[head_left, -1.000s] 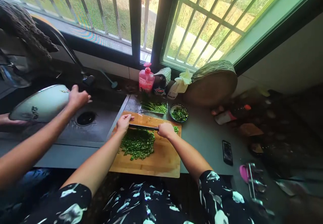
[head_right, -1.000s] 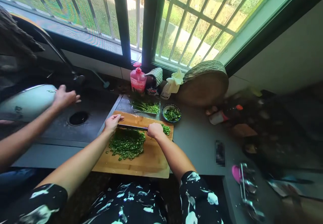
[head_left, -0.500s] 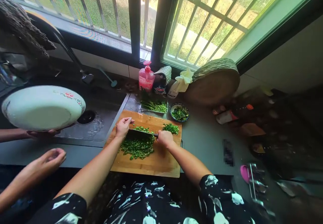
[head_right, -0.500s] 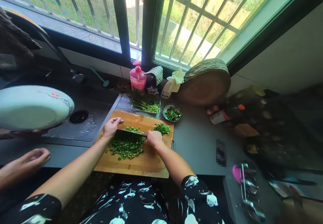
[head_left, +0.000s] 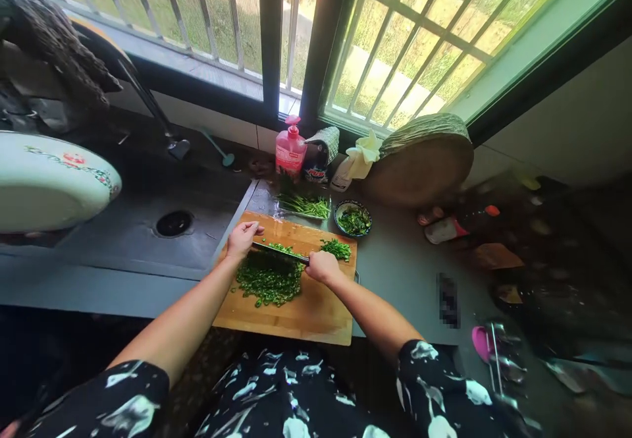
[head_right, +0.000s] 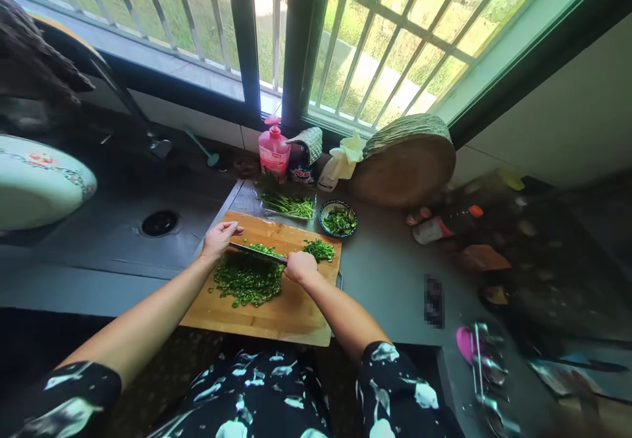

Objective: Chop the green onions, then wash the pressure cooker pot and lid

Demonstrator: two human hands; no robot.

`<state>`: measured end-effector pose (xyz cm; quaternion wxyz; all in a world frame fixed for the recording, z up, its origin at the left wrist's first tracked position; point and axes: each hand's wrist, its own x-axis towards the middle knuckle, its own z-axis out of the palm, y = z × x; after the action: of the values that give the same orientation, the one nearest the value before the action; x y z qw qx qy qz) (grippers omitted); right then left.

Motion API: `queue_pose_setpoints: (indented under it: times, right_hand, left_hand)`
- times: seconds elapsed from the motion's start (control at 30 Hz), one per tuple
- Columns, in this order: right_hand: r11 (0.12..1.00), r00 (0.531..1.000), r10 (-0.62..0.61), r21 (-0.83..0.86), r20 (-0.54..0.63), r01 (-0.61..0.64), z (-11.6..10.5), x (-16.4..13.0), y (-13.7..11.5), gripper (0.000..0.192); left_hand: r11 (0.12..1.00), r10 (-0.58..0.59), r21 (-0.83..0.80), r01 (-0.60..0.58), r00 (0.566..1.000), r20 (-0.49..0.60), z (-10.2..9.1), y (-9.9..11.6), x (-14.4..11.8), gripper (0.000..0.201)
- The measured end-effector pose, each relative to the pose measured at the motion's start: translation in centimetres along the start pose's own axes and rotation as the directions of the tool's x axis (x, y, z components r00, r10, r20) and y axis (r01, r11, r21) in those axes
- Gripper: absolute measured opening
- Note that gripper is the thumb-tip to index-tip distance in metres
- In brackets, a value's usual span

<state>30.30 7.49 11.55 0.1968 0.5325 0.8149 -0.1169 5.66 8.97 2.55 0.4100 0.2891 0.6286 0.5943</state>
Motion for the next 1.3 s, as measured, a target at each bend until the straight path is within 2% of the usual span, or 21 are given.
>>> queue_pose_setpoints:
  times: [0.1,0.3,0.47,0.67,0.8,0.93,1.03,1.17,1.23,1.3]
  right_hand:
    - [1.0,1.0,-0.012,-0.011,-0.02,0.012,-0.6,0.4,0.2,0.031]
    - [0.998,0.998,0.064,0.015,-0.027,-0.064,1.0,0.1,0.3,0.03]
    - [1.0,1.0,0.02,0.001,-0.012,-0.02,0.2,-0.4,-0.2,0.029]
    - [0.993,0.993,0.114,0.016,0.018,-0.114,1.1,-1.4,-1.2,0.029]
    - [0.995,0.995,0.1,0.02,0.028,-0.1,-0.9,-2.0,-1.4,0.03]
    - [0.978,0.98,0.201,0.049,0.01,-0.201,-2.7,-3.2,-1.8,0.03]
    - [0.948,0.951,0.304,0.075,0.065,-0.308,-1.4,-4.2,-2.7,0.028]
    - [0.893,0.899,0.426,0.114,0.101,-0.436,1.9,-4.9,-3.6,0.028]
    - [0.882,0.889,0.446,0.116,0.102,-0.456,2.4,-4.9,-3.5,0.029]
    - [0.896,0.902,0.417,0.117,0.112,-0.429,1.9,-4.8,-3.3,0.03]
  left_hand:
    - [1.0,-0.001,-0.009,0.001,1.0,-0.014,0.3,0.1,0.4,0.04]
    - [1.0,0.002,0.024,-0.003,1.0,0.029,0.6,-0.2,-0.2,0.044]
    - [1.0,-0.004,0.019,0.003,0.998,0.061,0.2,0.3,0.2,0.048]
    - [0.998,-0.002,0.065,-0.005,0.993,0.117,-0.6,-0.1,-1.0,0.042]
    - [0.998,-0.004,0.068,-0.009,0.982,0.187,-0.4,1.4,0.2,0.042]
    - [1.0,-0.019,0.027,0.011,0.956,0.293,1.7,2.3,2.2,0.043]
    - [0.998,-0.062,0.047,0.048,0.93,0.362,3.1,1.4,2.1,0.045]
    - [0.992,-0.082,0.117,0.036,0.905,0.417,3.1,0.1,0.6,0.039]
    - [0.986,-0.08,0.166,0.004,0.888,0.454,2.8,0.3,0.3,0.034]
    - [0.98,-0.091,0.201,-0.008,0.873,0.48,2.7,0.8,0.7,0.033]
